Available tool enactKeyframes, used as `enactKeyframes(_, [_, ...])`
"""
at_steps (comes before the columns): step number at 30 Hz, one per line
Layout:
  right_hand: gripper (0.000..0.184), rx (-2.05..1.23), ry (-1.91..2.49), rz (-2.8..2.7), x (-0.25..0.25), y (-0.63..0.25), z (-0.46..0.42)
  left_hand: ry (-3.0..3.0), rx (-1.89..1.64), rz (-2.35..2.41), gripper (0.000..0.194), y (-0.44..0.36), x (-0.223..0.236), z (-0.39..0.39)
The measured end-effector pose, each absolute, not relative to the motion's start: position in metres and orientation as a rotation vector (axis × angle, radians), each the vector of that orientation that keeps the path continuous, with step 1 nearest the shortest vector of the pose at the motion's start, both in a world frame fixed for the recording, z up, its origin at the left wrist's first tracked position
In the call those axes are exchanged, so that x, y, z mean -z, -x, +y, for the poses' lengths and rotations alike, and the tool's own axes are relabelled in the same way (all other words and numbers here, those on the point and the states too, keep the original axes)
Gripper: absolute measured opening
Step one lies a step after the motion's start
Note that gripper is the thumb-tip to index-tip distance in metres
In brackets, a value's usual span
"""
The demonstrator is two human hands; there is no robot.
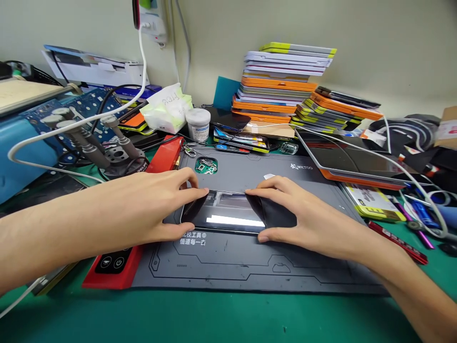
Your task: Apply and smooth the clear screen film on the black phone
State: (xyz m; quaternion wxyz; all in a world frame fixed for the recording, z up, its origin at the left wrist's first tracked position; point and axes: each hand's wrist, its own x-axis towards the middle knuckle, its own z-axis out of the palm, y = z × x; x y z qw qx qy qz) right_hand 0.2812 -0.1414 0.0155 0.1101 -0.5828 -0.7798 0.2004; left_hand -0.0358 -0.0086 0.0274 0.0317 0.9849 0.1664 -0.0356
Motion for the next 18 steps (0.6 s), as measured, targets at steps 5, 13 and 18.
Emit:
enactKeyframes(5, [0.068,-0.645,1.722,-2.266,-0.0179,-0.2802,-0.1407,-2.998,0.089,0.517,0.056,0.0353,-0.026,-0.0073])
enactKeyframes(13, [0.067,-0.653,1.702,-2.237,-0.0162,-0.2802,-0.1414,-3.036,0.061,0.473,0.054,0.0356,-0.0251,-0.0078])
enactKeyframes(18, [0.065,-0.643,1.694,-2.241,-0.0144,-0.2797,-0.1414,-3.066,0.068,0.471,0.054,0.0354,-0.0268,-0.0099])
